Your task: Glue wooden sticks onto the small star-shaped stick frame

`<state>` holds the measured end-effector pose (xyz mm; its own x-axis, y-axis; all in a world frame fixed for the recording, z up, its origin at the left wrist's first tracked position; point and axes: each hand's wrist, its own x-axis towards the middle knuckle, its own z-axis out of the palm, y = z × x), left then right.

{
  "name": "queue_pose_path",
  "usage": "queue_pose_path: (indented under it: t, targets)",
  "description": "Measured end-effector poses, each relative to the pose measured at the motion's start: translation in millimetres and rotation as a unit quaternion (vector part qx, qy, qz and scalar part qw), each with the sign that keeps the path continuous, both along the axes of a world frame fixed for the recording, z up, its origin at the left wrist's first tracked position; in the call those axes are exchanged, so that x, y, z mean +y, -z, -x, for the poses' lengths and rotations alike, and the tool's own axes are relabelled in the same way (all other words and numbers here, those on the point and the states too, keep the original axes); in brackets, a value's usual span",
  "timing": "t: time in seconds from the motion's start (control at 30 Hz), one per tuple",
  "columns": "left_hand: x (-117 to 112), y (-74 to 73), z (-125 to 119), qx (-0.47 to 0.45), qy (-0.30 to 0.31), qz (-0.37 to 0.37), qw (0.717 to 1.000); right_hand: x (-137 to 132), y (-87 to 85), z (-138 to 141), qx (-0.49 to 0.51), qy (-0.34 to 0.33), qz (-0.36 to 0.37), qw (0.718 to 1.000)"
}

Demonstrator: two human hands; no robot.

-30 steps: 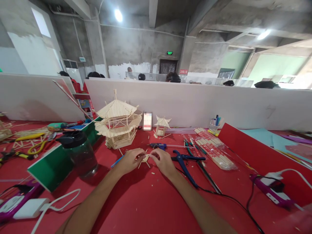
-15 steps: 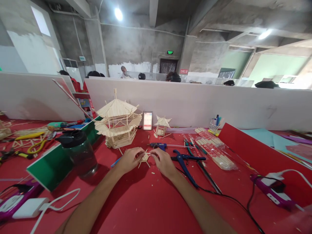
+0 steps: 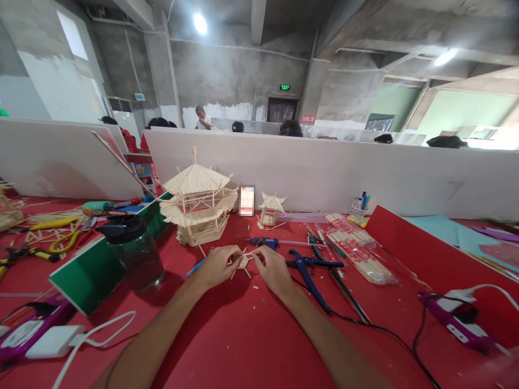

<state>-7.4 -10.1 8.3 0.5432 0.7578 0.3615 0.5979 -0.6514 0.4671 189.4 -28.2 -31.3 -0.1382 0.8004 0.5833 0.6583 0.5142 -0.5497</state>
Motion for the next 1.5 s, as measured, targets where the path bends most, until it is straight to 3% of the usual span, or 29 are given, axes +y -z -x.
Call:
queue_pose_path:
  t: [0.63, 0.87, 1.27, 1.5]
  targets:
    - [-3.5, 1.1, -7.1, -0.011, -0.049, 0.018, 0.999, 3.2, -1.3, -3.4, 0.015, 0.039, 0.015, 0.999]
    - [-2.8, -0.3, -5.2, -0.009, -0.049, 0.014, 0.999, 2.5, -0.5, -3.9, 0.046, -0.016, 0.012, 0.999]
    - [-0.7, 3.5, -5.3, -0.002, -0.030, 0.012, 0.999, 1.5, -2.8, -3.7, 0.020, 0.001, 0.014, 1.000]
    - [0.1, -0.4, -1.6, 0.021, -0.024, 0.016, 0.999, -0.8, -4.9, -0.3, 0.019, -0.060, 0.002, 0.998]
